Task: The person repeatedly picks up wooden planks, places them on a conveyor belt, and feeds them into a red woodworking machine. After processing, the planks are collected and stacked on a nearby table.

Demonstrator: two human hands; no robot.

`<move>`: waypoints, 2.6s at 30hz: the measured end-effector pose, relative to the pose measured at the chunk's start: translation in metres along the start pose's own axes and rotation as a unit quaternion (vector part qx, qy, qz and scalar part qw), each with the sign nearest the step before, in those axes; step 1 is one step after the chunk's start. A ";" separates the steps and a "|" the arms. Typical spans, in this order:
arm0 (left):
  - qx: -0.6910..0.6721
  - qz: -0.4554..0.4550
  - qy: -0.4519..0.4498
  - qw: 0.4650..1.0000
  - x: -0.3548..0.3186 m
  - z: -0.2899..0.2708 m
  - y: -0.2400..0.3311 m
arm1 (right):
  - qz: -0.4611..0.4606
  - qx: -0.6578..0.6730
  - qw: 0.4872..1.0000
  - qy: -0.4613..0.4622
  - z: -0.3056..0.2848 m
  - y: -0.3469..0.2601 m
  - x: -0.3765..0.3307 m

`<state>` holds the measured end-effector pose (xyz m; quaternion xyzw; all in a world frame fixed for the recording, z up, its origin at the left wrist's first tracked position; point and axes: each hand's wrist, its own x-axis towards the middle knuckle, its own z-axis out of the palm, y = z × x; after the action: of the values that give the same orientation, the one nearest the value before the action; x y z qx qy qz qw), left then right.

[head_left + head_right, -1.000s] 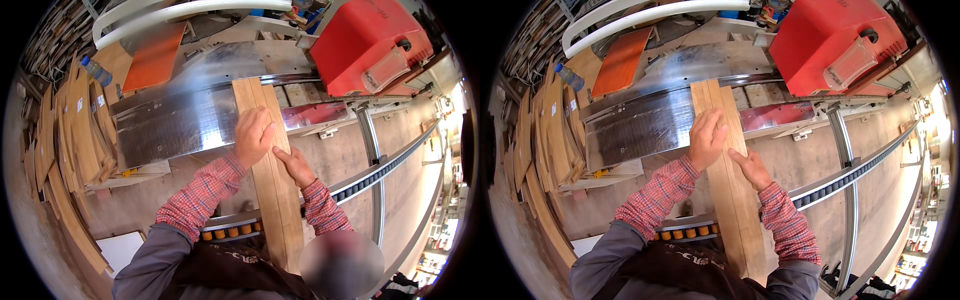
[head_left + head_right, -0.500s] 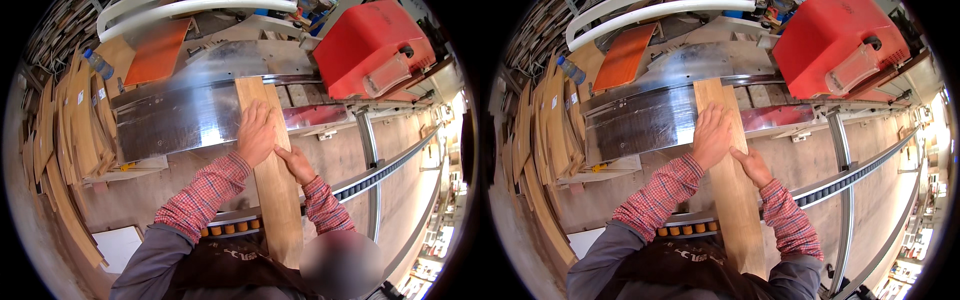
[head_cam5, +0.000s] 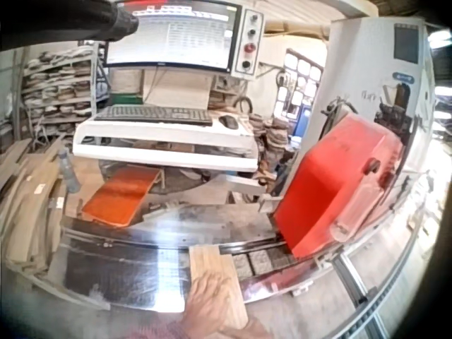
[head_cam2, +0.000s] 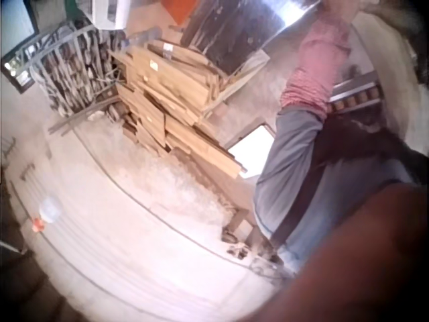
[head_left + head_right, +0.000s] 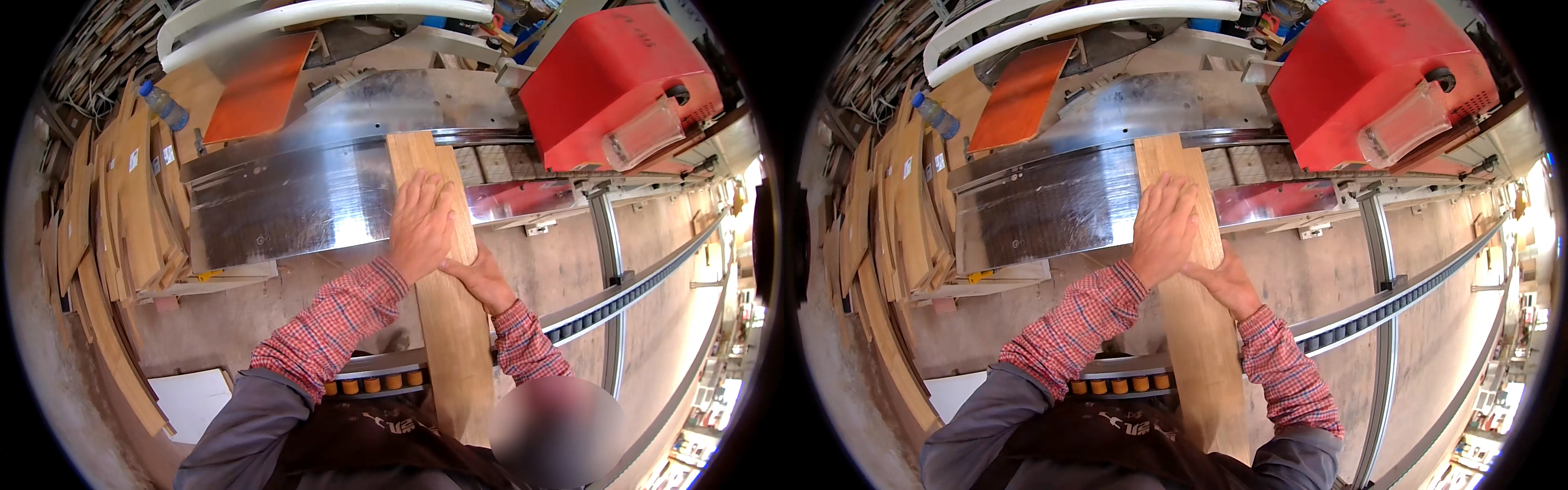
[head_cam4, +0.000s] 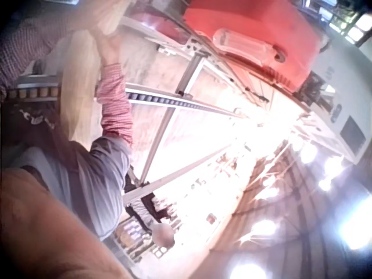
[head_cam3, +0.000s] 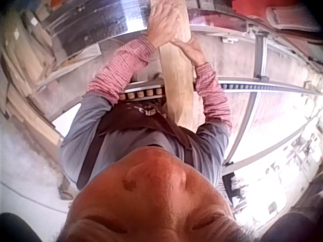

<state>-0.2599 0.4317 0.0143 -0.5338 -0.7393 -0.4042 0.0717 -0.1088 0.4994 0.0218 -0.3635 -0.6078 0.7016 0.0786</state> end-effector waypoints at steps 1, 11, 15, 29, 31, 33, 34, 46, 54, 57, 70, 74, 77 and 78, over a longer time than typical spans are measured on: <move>-0.008 -0.002 0.003 1.000 -0.001 0.000 0.001 | 0.006 -0.001 1.000 0.000 -0.001 -0.001 0.001; -0.236 -0.218 -0.040 0.946 -0.094 -0.068 0.016 | 0.055 0.032 0.996 -0.057 -0.005 -0.013 0.003; -0.544 -0.489 -0.072 0.678 -0.097 -0.025 0.021 | 0.069 0.031 0.995 -0.069 -0.003 -0.020 0.004; -0.603 -0.538 0.047 0.587 -0.063 0.004 0.036 | 0.045 0.040 0.997 -0.050 -0.012 -0.004 0.008; -0.607 -0.532 0.047 0.588 -0.062 0.004 0.034 | 0.043 0.025 0.998 -0.038 -0.009 -0.003 0.008; -0.616 -0.522 0.064 0.586 -0.061 0.004 0.034 | 0.037 0.022 0.998 -0.036 -0.009 0.001 0.008; -0.620 -0.526 0.064 0.579 -0.060 0.002 0.035 | 0.032 0.026 0.998 -0.040 -0.009 0.003 0.009; -0.600 -0.532 0.042 0.596 -0.064 0.002 0.031 | 0.031 0.028 0.999 -0.019 -0.004 0.001 0.007; -0.606 -0.528 0.018 0.595 -0.069 0.006 0.026 | 0.036 0.044 0.997 -0.043 -0.008 0.000 0.007; -0.616 -0.530 0.040 0.581 -0.062 -0.002 0.028 | 0.028 0.049 0.997 -0.047 -0.008 0.002 0.009; -0.639 -0.521 0.027 0.565 -0.062 0.000 0.031 | 0.008 -0.004 1.000 -0.025 -0.010 0.004 0.024; -0.638 -0.518 0.009 0.569 -0.065 0.000 0.029 | 0.032 -0.027 0.999 -0.022 -0.011 0.001 0.033; -0.629 -0.514 0.017 0.584 -0.067 0.003 0.028 | 0.046 -0.034 0.998 -0.013 -0.009 -0.005 0.037; -0.623 -0.514 0.016 0.589 -0.068 0.004 0.029 | 0.050 -0.045 0.998 -0.017 -0.010 -0.007 0.038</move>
<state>-0.2058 0.3872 -0.0099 0.0268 -0.4568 -0.7444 -0.4862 -0.1324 0.5304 0.0121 -0.3848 -0.6208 0.6828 0.0168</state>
